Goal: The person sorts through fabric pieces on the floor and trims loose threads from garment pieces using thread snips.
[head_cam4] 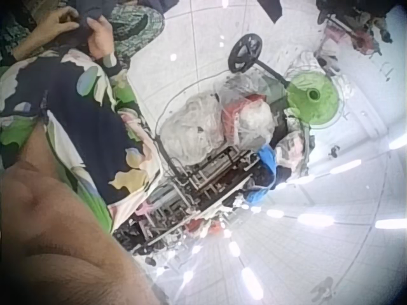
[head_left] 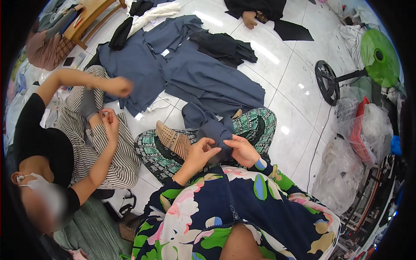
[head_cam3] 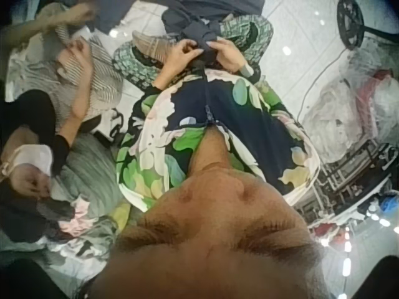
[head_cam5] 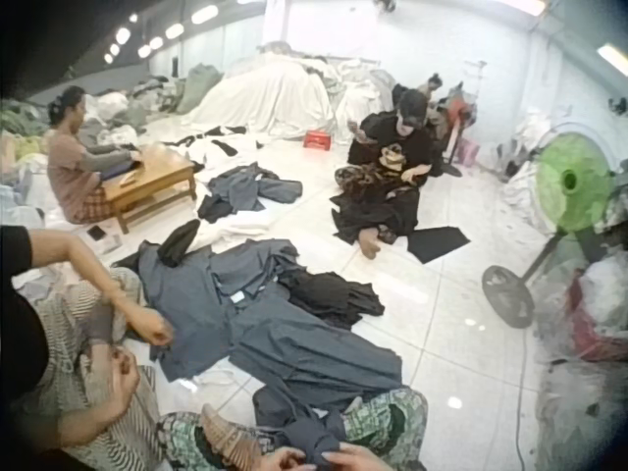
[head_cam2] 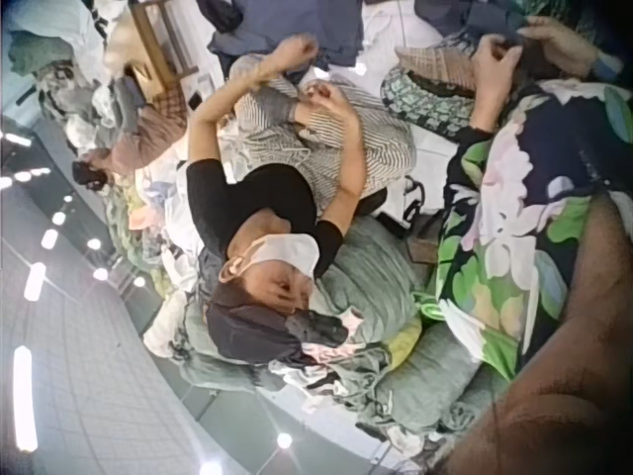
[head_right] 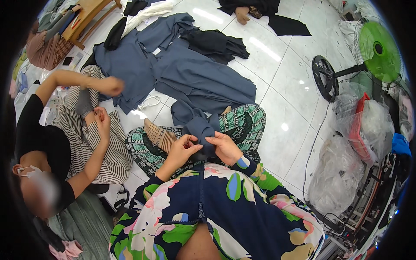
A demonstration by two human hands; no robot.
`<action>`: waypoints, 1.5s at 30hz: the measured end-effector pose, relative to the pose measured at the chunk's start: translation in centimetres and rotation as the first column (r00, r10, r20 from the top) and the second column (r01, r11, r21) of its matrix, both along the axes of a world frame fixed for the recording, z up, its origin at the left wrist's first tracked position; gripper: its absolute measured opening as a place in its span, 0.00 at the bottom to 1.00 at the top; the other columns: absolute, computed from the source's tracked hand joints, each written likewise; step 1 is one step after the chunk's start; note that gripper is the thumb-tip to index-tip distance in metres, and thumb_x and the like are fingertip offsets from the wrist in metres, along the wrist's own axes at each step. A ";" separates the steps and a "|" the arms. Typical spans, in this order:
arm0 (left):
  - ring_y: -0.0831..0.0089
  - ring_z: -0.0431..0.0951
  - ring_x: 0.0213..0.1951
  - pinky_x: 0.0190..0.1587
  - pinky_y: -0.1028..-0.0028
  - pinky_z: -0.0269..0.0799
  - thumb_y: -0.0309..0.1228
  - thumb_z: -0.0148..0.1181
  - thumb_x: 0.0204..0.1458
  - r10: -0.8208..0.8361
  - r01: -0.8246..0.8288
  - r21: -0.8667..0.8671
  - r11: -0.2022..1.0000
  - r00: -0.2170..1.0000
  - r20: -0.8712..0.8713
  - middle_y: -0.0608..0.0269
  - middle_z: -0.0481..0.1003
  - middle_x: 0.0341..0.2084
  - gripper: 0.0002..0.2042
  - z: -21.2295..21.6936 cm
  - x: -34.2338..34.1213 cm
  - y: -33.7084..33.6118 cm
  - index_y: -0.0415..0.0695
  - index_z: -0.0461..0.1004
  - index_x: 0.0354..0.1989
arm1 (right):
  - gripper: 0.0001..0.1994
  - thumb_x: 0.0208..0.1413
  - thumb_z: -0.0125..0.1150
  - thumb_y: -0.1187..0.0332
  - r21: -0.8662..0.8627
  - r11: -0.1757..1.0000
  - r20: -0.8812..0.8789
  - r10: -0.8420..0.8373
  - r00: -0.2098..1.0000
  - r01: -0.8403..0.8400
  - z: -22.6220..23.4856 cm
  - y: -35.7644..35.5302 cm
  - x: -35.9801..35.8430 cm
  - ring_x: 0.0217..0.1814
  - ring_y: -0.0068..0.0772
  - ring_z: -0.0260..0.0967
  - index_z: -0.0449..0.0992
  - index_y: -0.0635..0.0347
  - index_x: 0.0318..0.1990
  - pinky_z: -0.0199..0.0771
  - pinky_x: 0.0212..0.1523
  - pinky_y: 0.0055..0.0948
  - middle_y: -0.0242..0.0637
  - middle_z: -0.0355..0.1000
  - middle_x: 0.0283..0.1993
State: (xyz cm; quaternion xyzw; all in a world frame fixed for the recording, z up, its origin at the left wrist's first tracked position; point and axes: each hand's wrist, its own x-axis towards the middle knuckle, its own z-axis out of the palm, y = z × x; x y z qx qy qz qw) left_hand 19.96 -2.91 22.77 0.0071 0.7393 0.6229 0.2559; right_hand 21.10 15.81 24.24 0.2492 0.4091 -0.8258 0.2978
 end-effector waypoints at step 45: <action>0.89 0.60 0.15 0.14 0.86 0.53 0.32 0.57 0.56 0.143 -0.252 0.398 0.882 0.948 0.284 0.76 0.66 0.20 0.06 0.5 -3.6 -1.1 0.43 0.70 0.34 | 0.14 0.55 0.57 0.72 0.167 0.975 -0.061 0.161 0.985 -0.149 0.8 2.2 -0.9 0.42 0.18 0.69 0.70 0.68 0.48 0.68 0.46 0.18 0.33 0.72 0.41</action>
